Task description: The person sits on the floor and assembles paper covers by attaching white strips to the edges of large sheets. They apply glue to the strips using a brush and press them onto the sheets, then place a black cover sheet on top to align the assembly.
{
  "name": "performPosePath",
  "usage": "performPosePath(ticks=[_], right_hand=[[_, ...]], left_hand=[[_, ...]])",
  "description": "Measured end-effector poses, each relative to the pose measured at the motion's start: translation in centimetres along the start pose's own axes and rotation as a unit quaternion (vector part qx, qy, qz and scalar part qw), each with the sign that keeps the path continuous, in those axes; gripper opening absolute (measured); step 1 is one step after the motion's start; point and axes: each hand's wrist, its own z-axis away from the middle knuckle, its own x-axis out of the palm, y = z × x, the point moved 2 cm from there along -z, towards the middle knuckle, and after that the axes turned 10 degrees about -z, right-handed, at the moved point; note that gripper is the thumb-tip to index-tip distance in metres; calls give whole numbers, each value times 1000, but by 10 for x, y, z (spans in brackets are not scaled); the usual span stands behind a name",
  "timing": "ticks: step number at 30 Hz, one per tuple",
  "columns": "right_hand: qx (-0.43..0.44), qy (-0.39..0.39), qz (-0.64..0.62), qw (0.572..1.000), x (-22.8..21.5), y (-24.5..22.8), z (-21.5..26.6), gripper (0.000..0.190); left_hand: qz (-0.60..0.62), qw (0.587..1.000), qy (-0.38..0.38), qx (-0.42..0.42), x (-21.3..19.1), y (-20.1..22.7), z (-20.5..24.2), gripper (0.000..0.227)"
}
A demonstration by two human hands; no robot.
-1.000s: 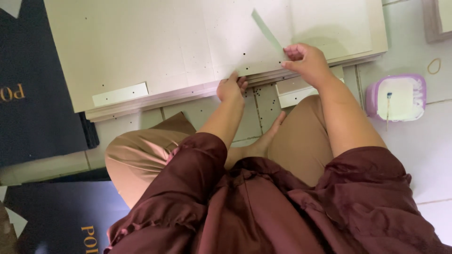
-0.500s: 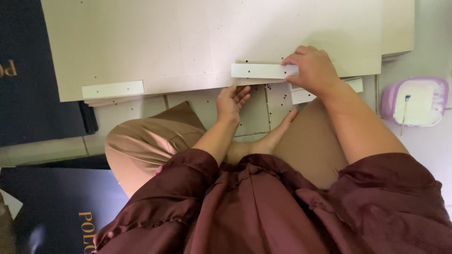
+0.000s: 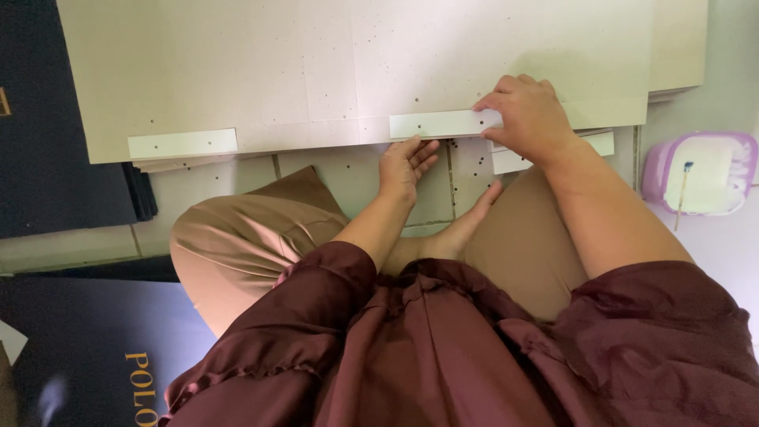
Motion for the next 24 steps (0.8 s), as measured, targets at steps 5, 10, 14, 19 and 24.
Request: performPosePath(ticks=[5, 10, 14, 19, 24], right_hand=[[-3, 0, 11, 1000, 0, -1, 0, 43], [-3, -2, 2, 1000, 0, -4, 1, 43], [-3, -5, 28, 1000, 0, -5, -1, 43], [-4, -6, 28, 1000, 2, -3, -1, 42], [-12, -2, 35, 999, 2, -3, -1, 40]], left_hand=[[-3, 1000, 12, 5, 1, 3, 2, 24], [-6, 1000, 20, 5, 1, 5, 3, 24], [-25, 999, 26, 11, 0, 7, 4, 22], [-23, 999, 34, 13, 0, 5, 2, 21], [-24, 999, 35, 15, 0, 4, 2, 21]])
